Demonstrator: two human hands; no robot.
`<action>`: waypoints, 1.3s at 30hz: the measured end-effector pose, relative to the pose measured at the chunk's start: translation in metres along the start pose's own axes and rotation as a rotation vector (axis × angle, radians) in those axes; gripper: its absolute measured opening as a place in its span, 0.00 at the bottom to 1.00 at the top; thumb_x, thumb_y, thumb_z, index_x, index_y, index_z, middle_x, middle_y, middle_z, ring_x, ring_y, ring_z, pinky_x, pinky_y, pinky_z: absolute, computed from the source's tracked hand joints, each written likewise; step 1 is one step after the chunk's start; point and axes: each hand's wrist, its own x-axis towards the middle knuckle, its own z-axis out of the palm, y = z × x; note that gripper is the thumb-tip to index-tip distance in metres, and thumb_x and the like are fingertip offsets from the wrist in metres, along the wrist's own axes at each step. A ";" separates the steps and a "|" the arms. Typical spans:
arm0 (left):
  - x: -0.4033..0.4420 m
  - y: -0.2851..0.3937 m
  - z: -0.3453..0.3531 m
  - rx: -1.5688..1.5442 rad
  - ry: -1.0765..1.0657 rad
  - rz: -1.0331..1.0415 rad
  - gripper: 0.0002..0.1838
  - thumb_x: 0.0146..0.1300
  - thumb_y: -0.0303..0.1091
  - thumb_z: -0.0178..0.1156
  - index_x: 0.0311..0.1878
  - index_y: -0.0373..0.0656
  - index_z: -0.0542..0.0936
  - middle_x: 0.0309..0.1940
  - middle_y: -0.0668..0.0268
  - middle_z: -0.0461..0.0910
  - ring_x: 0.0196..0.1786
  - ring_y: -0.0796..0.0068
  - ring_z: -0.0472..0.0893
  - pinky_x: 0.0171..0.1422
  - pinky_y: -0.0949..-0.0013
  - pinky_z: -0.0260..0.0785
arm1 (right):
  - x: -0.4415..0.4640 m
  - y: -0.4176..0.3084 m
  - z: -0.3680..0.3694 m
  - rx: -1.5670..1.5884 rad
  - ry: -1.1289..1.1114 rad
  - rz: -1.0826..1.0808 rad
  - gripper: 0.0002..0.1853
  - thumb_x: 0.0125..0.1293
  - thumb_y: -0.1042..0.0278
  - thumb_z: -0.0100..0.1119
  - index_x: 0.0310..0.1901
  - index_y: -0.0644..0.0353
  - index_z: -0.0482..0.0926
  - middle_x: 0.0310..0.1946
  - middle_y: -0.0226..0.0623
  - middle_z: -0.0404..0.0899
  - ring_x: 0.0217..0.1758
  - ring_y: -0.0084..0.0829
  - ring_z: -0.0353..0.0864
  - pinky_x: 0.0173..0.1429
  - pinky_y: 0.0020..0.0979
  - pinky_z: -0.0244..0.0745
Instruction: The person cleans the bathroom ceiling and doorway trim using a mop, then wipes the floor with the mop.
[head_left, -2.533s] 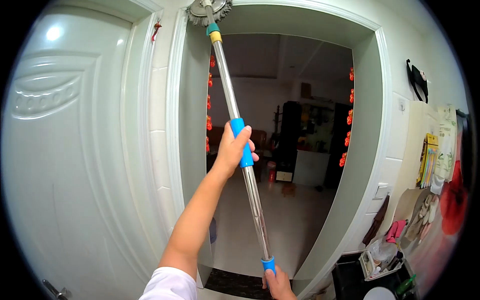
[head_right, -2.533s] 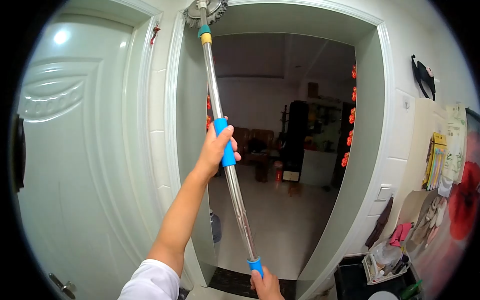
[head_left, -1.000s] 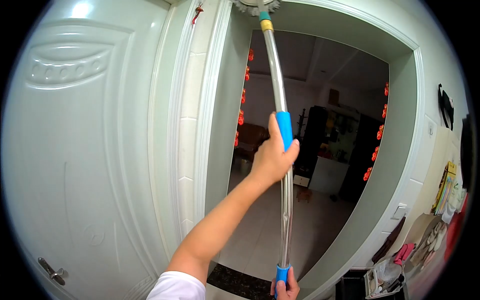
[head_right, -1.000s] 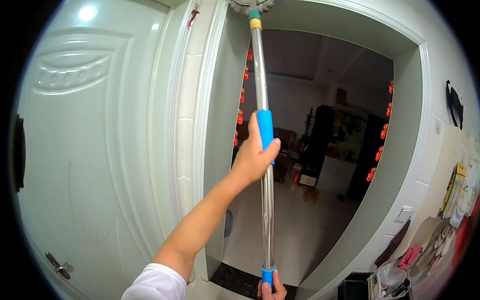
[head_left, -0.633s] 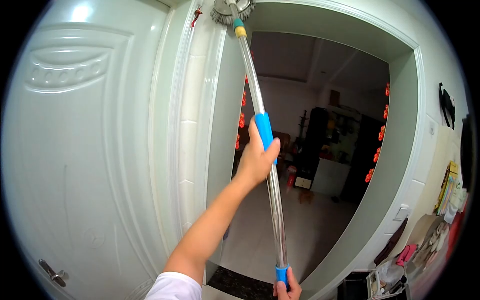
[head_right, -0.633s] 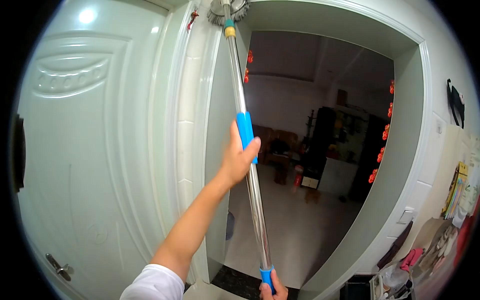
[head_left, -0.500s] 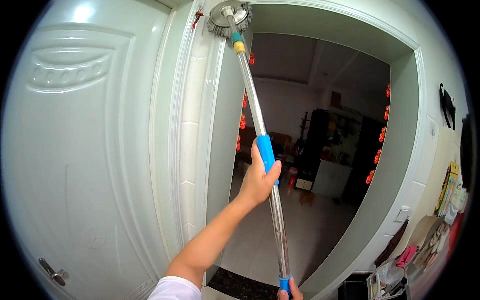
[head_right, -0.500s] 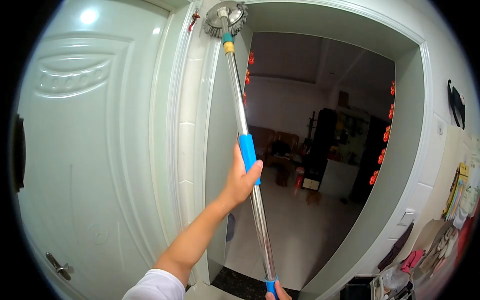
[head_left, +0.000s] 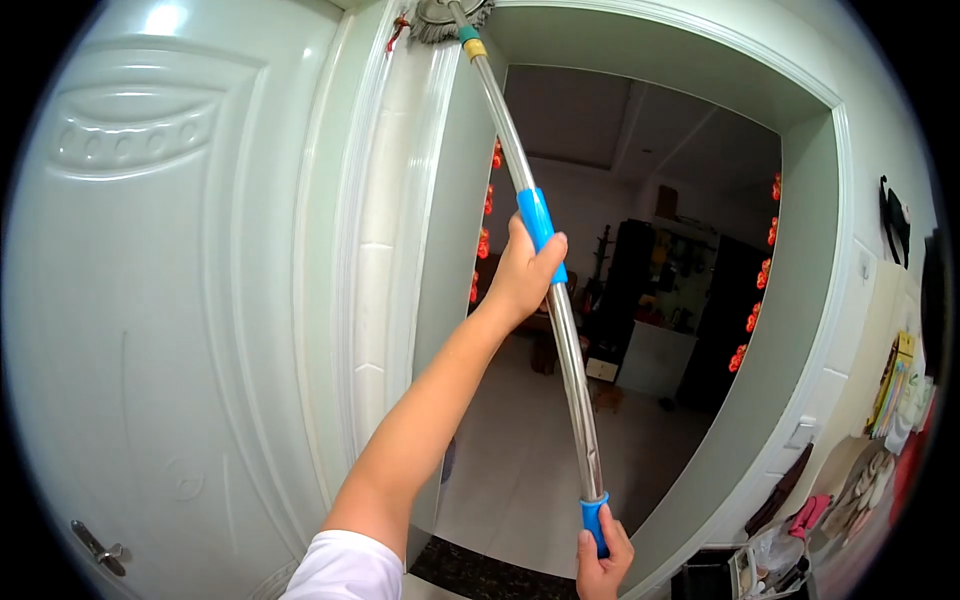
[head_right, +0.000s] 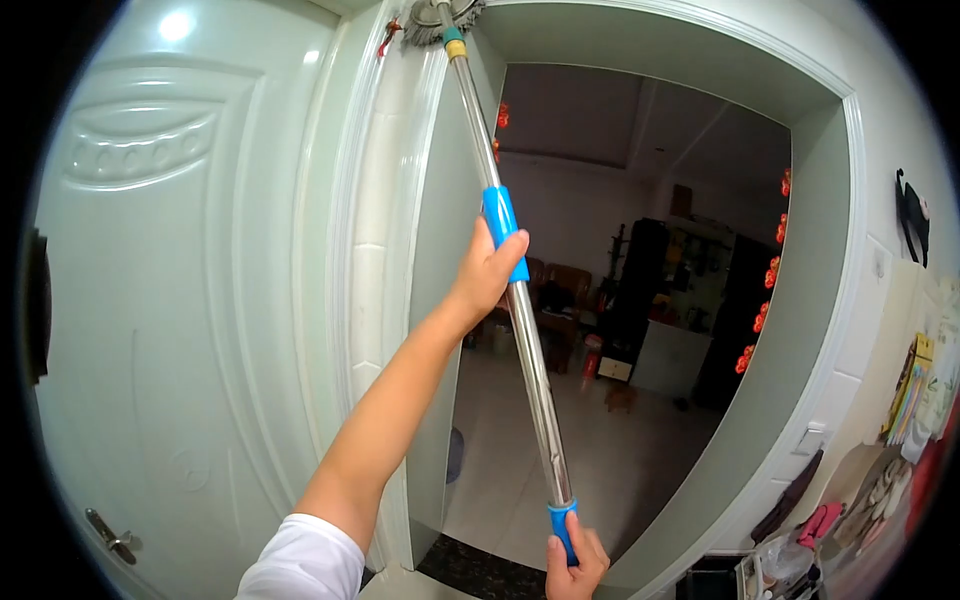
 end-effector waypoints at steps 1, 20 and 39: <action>0.005 0.007 -0.003 -0.033 -0.031 -0.067 0.35 0.63 0.44 0.51 0.65 0.32 0.52 0.38 0.59 0.70 0.34 0.72 0.74 0.35 0.68 0.72 | 0.008 -0.002 0.007 0.037 0.067 -0.026 0.17 0.63 0.76 0.58 0.55 0.66 0.76 0.29 0.32 0.70 0.29 0.25 0.67 0.34 0.27 0.65; -0.112 -0.022 0.025 0.259 0.058 -0.244 0.40 0.67 0.42 0.48 0.71 0.33 0.38 0.35 0.44 0.79 0.35 0.45 0.81 0.42 0.53 0.73 | -0.099 0.098 0.023 0.743 -0.332 0.623 0.18 0.66 0.56 0.57 0.48 0.62 0.72 0.18 0.26 0.66 0.17 0.18 0.60 0.21 0.21 0.54; -0.106 -0.016 0.059 -0.508 -0.092 -0.474 0.19 0.54 0.26 0.54 0.49 0.38 0.62 0.23 0.63 0.70 0.18 0.72 0.75 0.22 0.68 0.73 | -0.115 0.087 -0.006 0.589 -0.168 0.824 0.24 0.60 0.63 0.67 0.56 0.61 0.72 0.40 0.34 0.77 0.37 0.23 0.75 0.43 0.27 0.71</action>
